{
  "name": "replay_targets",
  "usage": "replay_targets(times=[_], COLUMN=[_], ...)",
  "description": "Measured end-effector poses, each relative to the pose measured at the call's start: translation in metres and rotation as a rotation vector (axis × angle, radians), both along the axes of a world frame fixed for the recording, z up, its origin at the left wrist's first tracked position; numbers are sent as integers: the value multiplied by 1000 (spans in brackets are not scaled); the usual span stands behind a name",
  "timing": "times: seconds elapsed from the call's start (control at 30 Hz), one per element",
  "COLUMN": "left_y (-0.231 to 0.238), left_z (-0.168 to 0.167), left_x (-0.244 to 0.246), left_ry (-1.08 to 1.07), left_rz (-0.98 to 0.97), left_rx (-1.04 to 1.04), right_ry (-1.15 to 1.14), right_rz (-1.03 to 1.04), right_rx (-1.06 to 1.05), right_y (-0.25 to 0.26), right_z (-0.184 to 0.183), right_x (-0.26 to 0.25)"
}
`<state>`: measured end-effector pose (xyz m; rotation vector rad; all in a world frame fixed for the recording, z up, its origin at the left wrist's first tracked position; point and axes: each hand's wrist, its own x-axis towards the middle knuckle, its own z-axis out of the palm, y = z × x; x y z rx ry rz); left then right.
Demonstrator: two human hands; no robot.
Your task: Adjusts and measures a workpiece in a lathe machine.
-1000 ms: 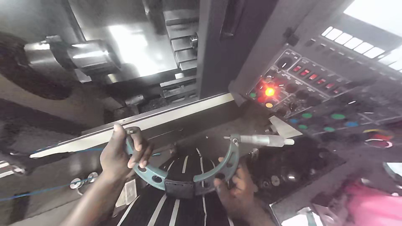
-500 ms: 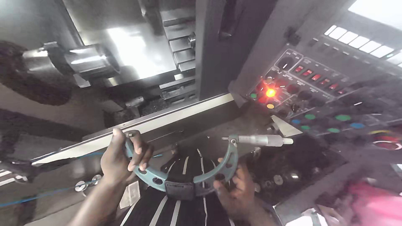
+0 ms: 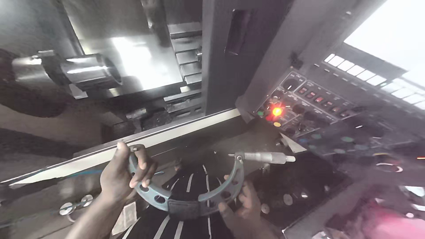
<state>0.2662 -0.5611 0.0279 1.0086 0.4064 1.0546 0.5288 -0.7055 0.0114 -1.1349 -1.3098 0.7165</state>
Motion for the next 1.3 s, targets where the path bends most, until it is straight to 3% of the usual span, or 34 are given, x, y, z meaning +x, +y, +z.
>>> replay_targets(times=[0.47, 0.83, 1.03, 1.3], left_y=[9, 9, 29, 96], left_z=[-8, -21, -33, -46], left_x=[8, 6, -9, -64], left_ry=[60, 122, -11, -238], left_rz=[50, 236, 412, 606], left_rx=[-51, -281, -460, -481], right_ry=[8, 20, 149, 34], right_rz=[6, 98, 415, 607], right_rx=[-61, -110, -82, -98], right_y=[9, 39, 94, 202], right_z=[-2, -1, -9, 12], right_x=[7, 4, -18, -85])
